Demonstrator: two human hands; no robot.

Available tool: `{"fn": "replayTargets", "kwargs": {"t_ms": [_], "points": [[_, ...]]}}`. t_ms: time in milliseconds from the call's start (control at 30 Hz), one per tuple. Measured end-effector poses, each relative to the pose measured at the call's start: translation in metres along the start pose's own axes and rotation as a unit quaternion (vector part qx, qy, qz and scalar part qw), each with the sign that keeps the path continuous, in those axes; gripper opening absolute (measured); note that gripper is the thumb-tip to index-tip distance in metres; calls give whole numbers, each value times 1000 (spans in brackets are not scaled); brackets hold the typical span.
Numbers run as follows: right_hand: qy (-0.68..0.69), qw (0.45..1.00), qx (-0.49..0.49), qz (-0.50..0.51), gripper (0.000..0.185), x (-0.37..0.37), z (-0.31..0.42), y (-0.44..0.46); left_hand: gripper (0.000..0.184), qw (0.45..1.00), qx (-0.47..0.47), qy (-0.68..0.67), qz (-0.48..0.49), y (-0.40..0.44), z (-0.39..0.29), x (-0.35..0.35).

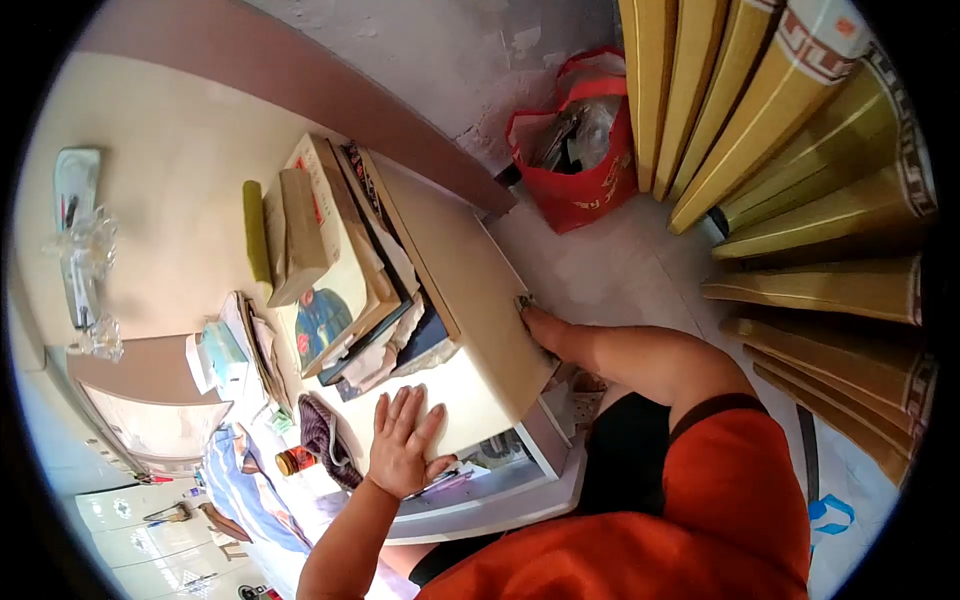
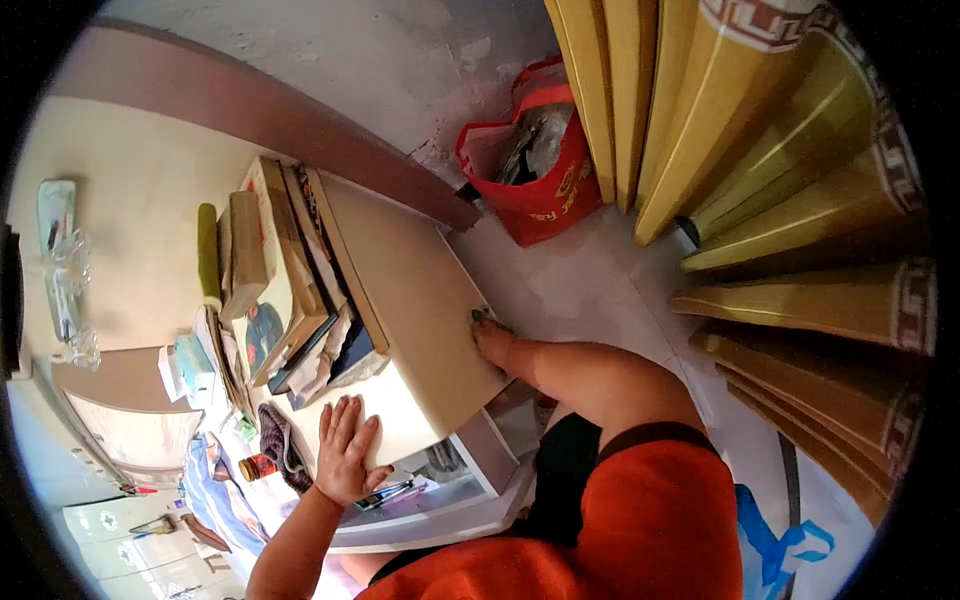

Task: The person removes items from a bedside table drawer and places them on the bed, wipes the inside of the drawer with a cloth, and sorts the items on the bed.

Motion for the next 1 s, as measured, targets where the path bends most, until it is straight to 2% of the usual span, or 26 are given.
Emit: {"fn": "replayTargets", "kwargs": {"t_ms": [33, 167, 233, 267, 333, 367, 400, 467, 600, 667, 800, 867, 933, 1000], "points": [[78, 996, -30, 42, 52, -6, 16, -31, 66, 1000, 2, 3, 5, 0, -1, 0], [64, 997, 44, -24, 54, -24, 43, -90, 70, 1000, -2, 6, 7, 0, -2, 1], [38, 982, 185, -23, 50, -35, 61, -118, 73, 1000, 6, 23, 19, 0, -5, 2], [37, 982, 183, -27, 50, -39, 65, -131, 74, 1000, -1, 23, 14, -1, -4, 1], [30, 964, 265, -18, 50, -41, 77, -159, 75, 999, 2, 39, 14, -2, -5, 0], [-57, 962, 262, -45, 48, -34, 79, -167, 74, 999, 4, 32, 9, -1, -6, 0], [34, 978, 207, -7, 48, -36, 63, -144, 73, 1000, -1, 27, -2, -2, -8, 2], [3, 990, 97, -106, 47, -30, 26, -113, 71, 1000, -21, 12, -15, -3, -9, 1], [-99, 983, 61, -144, 43, -27, -6, -79, 68, 999, -17, 14, -37, -4, -8, 4], [-13, 984, 15, -178, 38, -32, -16, -74, 66, 999, -22, 16, -38, -7, -8, 3], [27, 985, 59, -159, 35, -39, -15, -106, 65, 998, -29, -2, -58, -10, -7, 5], [116, 982, 88, -119, 31, -50, 8, -146, 64, 997, -17, -8, -73, -13, -8, 7], [104, 981, 112, -122, 30, -48, 15, -158, 67, 997, -31, -12, -70, -14, -10, 7], [48, 979, 161, -117, 35, -52, 27, -180, 62, 995, -34, -11, -90, -20, -12, 9]]}}
Point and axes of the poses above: each hand's wrist, its own y-axis towards the middle knuckle, its own x-axis out of the back of the hand, z = x × y, the point moved 4 cm from there along y, towards the middle knuckle, and after that the axes turned 11 degrees about -y, right-handed, at the moved point
